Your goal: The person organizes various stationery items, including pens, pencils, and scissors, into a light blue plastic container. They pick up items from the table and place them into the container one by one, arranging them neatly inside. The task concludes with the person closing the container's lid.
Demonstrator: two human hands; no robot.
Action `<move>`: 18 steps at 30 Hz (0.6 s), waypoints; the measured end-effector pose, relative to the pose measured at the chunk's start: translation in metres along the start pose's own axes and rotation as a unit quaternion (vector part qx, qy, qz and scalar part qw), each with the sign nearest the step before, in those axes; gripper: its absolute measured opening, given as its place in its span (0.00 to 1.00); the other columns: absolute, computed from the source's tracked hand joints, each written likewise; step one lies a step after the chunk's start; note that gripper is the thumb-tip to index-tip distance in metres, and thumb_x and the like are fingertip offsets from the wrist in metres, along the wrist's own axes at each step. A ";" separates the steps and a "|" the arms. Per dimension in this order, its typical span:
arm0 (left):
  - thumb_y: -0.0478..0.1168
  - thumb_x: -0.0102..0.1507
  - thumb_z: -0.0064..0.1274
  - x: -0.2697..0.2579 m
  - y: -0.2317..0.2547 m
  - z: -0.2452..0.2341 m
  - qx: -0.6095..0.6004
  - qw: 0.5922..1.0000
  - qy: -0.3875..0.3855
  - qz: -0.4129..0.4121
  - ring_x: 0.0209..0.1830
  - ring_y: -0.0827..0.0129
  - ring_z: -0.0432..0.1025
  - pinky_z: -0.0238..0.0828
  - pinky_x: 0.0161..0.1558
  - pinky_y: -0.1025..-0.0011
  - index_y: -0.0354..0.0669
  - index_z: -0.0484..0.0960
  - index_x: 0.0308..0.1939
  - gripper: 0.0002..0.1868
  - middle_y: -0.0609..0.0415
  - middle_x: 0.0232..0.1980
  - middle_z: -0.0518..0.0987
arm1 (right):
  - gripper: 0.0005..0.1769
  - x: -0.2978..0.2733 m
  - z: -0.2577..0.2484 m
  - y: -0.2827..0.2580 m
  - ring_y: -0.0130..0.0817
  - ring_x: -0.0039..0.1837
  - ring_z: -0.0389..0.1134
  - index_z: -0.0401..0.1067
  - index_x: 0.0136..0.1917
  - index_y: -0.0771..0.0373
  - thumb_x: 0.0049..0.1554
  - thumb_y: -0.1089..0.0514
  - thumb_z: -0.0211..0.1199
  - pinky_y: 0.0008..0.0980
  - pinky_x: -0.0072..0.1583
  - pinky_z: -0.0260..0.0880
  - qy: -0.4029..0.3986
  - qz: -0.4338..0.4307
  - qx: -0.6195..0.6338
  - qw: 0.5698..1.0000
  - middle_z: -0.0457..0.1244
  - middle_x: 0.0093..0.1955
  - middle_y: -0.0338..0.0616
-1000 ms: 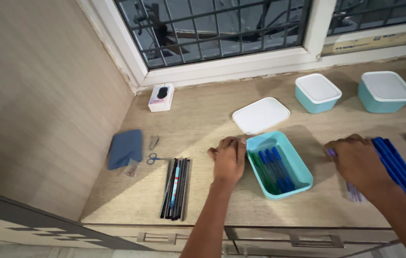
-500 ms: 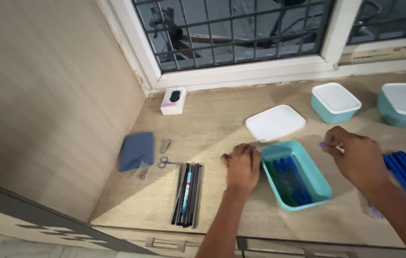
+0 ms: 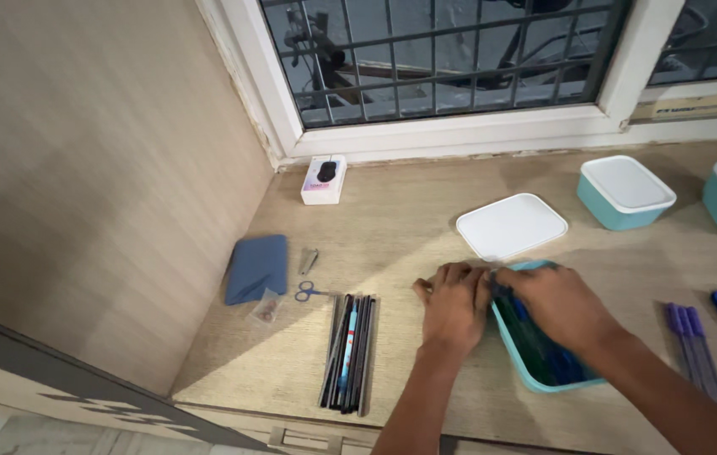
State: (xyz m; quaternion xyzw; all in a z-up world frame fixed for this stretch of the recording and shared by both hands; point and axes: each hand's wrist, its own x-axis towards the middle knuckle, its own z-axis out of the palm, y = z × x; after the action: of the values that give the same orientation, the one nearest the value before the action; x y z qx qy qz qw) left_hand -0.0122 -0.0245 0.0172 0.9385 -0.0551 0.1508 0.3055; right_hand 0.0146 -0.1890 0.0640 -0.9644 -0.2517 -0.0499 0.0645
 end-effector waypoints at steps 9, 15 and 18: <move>0.47 0.72 0.33 0.001 -0.001 0.001 -0.027 0.999 -0.013 -0.032 0.69 0.61 0.63 0.39 0.67 0.40 0.44 0.82 0.56 0.22 0.51 0.63 0.76 | 0.10 -0.028 -0.014 0.029 0.52 0.47 0.74 0.80 0.50 0.55 0.54 0.60 0.63 0.45 0.50 0.75 0.153 0.050 0.161 0.974 0.72 0.45 0.51; 0.47 0.71 0.34 0.005 -0.011 0.013 -0.038 0.999 0.005 -0.027 0.69 0.57 0.62 0.34 0.68 0.35 0.41 0.82 0.53 0.22 0.48 0.64 0.75 | 0.10 -0.075 -0.029 0.104 0.50 0.48 0.75 0.82 0.48 0.48 0.54 0.50 0.66 0.45 0.54 0.76 0.103 0.227 0.059 0.967 0.73 0.45 0.44; 0.47 0.70 0.34 0.006 -0.014 0.016 -0.026 0.999 0.003 -0.035 0.69 0.59 0.63 0.34 0.67 0.34 0.41 0.82 0.53 0.22 0.49 0.64 0.75 | 0.10 -0.101 -0.021 0.135 0.49 0.48 0.76 0.86 0.45 0.47 0.54 0.52 0.64 0.41 0.54 0.77 0.062 0.266 0.054 0.960 0.74 0.43 0.44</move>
State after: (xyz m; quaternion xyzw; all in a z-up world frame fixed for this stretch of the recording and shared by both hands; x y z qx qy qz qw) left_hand 0.0003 -0.0231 -0.0011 0.9312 -0.0252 0.1415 0.3349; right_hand -0.0082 -0.3574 0.0582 -0.9866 0.0162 -0.0765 0.1430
